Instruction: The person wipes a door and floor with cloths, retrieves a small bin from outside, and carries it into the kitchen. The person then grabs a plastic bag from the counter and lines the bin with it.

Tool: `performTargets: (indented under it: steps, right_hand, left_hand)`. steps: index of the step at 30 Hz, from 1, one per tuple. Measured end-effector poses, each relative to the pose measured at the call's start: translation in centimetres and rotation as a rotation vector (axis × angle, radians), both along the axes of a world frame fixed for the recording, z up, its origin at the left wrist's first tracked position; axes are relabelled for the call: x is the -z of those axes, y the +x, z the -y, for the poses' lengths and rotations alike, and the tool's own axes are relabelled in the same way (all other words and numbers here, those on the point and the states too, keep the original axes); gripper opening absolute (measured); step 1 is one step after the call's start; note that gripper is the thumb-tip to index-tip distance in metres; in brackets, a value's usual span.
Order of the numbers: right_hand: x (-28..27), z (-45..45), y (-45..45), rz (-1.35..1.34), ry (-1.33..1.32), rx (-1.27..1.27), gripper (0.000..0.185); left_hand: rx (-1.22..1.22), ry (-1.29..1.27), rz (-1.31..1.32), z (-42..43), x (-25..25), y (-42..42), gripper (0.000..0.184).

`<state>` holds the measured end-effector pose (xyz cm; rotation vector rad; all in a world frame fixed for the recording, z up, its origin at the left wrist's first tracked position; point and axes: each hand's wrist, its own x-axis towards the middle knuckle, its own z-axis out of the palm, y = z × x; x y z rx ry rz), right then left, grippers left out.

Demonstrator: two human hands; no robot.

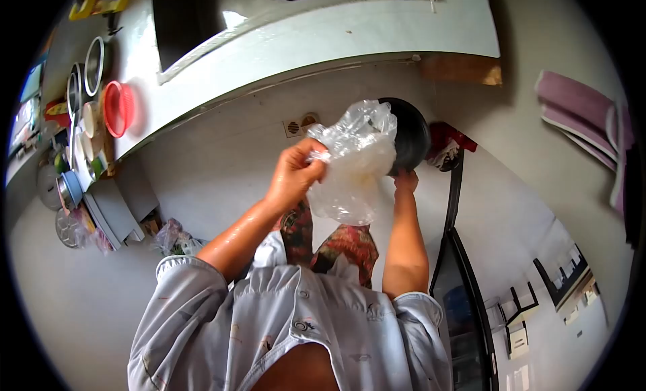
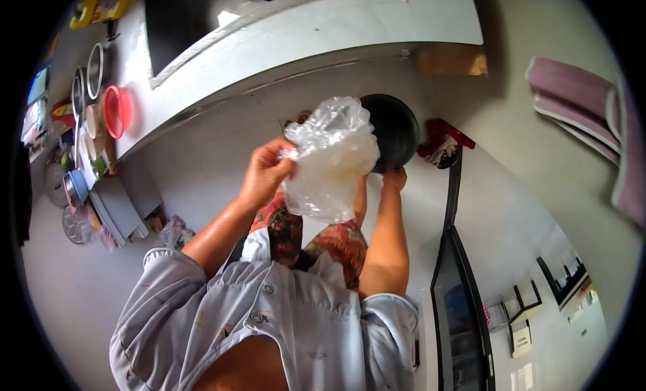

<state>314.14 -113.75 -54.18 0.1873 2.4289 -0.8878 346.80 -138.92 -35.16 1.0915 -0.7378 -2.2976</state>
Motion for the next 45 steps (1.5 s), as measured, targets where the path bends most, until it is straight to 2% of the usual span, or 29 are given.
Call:
performTargets:
  steps: [1,4,7,10,14,16,17,20,21,23,26,27,30,34,35,38,41,43,44,45]
  right_hand:
    - [2.3,0.0,-0.6,0.006,0.043,-0.018,0.031]
    - [6.8,1.6,-1.9,-0.215,0.238,-0.304,0.032]
    - [9.8,3.6,-4.0,0.075,0.421,-0.299,0.032]
    - [11.9,3.1,-4.4,0.175,0.348,-0.175,0.031]
    - [13.1,1.6,-3.5,0.067,0.107,-0.124,0.034]
    - [12.4,-0.2,-3.9,0.116,0.0,-0.1,0.037]
    - [11.2,-0.4,-4.0,0.179,-0.038,-0.086,0.039]
    - [5.1,1.8,-2.5,0.099,-0.146,0.411,0.051]
    - [2.1,3.2,-1.7,0.145,-0.202,0.3,0.056]
    - [-2.2,5.2,0.0,0.237,-0.312,0.077,0.067]
    - [-1.3,5.1,1.8,0.071,-0.097,-0.581,0.074]
    - [0.0,4.8,1.7,-0.075,0.024,-0.785,0.074]
    - [2.4,4.7,2.2,-0.098,0.208,-0.71,0.072]
    - [6.2,6.0,0.2,-0.34,0.302,-0.695,0.066]
    - [7.3,6.4,-0.2,-0.427,0.263,-0.714,0.065]
    - [10.1,8.3,-1.5,-0.351,0.227,-0.535,0.065]
    - [11.8,8.8,-3.2,-0.254,0.306,-0.425,0.049]
    - [12.5,7.9,-5.5,-0.323,0.278,-0.426,0.039]
    - [12.7,7.1,-6.7,-0.359,0.265,-0.428,0.035]
    - [12.7,6.0,-7.4,-0.339,0.127,-0.388,0.031]
  left_hand:
    - [0.005,0.061,0.01,-1.3,2.0,-2.0,0.011]
    - [-0.019,0.179,0.024,-4.5,7.8,-7.3,0.01]
    - [-0.065,0.261,0.017,-6.3,11.8,-11.8,0.01]
    - [-0.021,0.254,0.037,-7.0,14.4,-15.0,0.012]
    - [0.053,0.186,0.097,-6.6,16.8,-17.3,0.014]
    - [0.094,0.132,0.158,-6.4,17.4,-18.2,0.016]
    - [0.09,0.136,0.114,-6.6,18.8,-18.6,0.022]
    - [0.155,0.129,0.233,-7.3,21.0,-19.4,0.029]
    - [0.223,0.151,0.226,-7.5,22.1,-19.2,0.036]
    - [0.223,0.174,0.222,-8.0,23.5,-19.2,0.035]
    - [0.27,0.13,0.296,-9.1,26.0,-19.0,0.031]
    - [0.294,0.102,0.334,-9.5,26.8,-19.0,0.029]
    - [0.298,0.07,0.4,-9.2,28.5,-18.1,0.022]
    - [0.292,-0.028,0.411,-8.3,28.9,-17.4,0.022]
    - [0.327,0.028,0.438,-7.9,28.6,-17.1,0.02]
    - [0.414,-0.45,0.578,-8.4,29.6,-15.6,0.016]
    - [0.451,-0.539,0.654,-8.7,31.0,-14.5,0.016]
    - [0.459,-0.661,0.641,-8.7,32.3,-14.2,0.017]
    - [0.455,-0.614,0.575,-8.4,32.6,-14.1,0.019]
    - [0.451,-0.564,0.511,-8.1,33.0,-14.1,0.021]
